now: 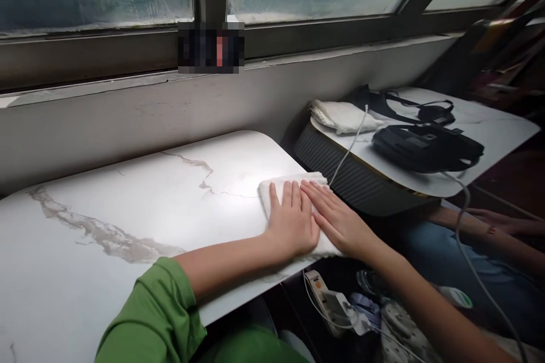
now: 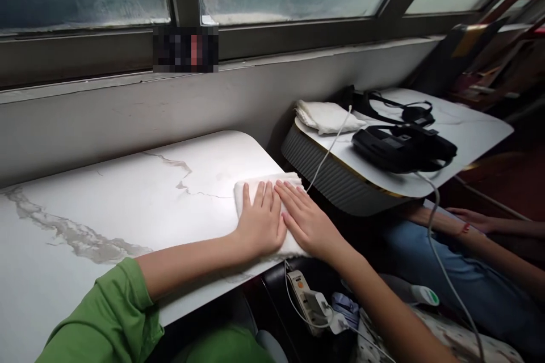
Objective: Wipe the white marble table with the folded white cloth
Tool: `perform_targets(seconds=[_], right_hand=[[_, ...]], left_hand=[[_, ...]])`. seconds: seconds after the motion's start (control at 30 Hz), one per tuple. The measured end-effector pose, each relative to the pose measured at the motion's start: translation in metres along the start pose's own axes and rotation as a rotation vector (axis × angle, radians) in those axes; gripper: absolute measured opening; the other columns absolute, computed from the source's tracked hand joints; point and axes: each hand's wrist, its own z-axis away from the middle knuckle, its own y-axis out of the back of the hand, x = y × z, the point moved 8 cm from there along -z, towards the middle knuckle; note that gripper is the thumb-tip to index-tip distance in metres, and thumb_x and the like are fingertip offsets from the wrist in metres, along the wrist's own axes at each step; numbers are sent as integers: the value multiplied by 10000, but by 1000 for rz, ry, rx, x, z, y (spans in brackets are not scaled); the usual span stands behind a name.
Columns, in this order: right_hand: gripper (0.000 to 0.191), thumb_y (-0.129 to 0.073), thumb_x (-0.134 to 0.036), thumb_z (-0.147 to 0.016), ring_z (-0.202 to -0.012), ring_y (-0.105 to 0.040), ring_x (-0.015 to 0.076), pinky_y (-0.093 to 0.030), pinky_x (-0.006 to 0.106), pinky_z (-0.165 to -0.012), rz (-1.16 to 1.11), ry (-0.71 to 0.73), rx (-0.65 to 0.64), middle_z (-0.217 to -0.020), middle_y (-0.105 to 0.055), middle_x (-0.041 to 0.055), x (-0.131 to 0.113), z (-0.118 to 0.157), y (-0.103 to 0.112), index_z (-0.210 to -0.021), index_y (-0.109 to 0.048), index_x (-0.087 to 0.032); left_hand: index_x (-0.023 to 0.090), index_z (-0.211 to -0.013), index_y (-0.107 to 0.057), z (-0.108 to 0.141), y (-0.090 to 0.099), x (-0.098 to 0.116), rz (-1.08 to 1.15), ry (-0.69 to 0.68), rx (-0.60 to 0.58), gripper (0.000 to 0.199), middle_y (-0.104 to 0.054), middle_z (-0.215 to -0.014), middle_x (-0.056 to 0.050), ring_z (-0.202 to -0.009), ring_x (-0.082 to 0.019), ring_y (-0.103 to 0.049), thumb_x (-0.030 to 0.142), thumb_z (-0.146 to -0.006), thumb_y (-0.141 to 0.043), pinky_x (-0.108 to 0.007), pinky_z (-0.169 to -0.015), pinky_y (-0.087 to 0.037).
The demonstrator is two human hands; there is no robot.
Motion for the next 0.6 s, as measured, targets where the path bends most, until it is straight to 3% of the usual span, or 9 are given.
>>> perform_targets(seconds=[0.17,0.33,0.47,0.6], right_hand=[[671,-284,-231,-961,-1426,-275,256,-354,550,-1115,22,-21,19,-1578,-236,68,-45,16,3,-1551,35,-258],[659,-267,-237,-966,-1428,-271,251,-347,550,-1116,22,32,-6,-1565,-277,89,-66,-4,-8,-1551,37,-247],[601,-249,-250,-976,-1439,-245,237,-303,526,-1140,-9,77,-49,-1541,-324,130,-71,-50,-29,-1549,-90,-169],[561,-242,-268,-963,-1437,-251,250,-249,497,-1165,-64,92,-97,-1533,-324,166,-73,-129,-61,-1484,-302,-67]], left_hand=[[-30,-1442,-333,42,8,6,0,-55,22,605,-310,-1518,-217,-1420,-361,-251,345,-972,-263,-621,-1130,-208],[-33,-1449,-320,61,11,-16,-13,-6,-9,608,-294,-1524,-214,-1428,-346,-239,337,-971,-253,-616,-1137,-201],[-14,-1461,-307,60,13,-60,-14,85,-46,604,-270,-1536,-202,-1438,-330,-219,332,-967,-259,-619,-1145,-159],[27,-1473,-298,47,16,-139,-1,248,-42,581,-263,-1547,-166,-1446,-284,-217,292,-957,-279,-589,-1164,-103]])
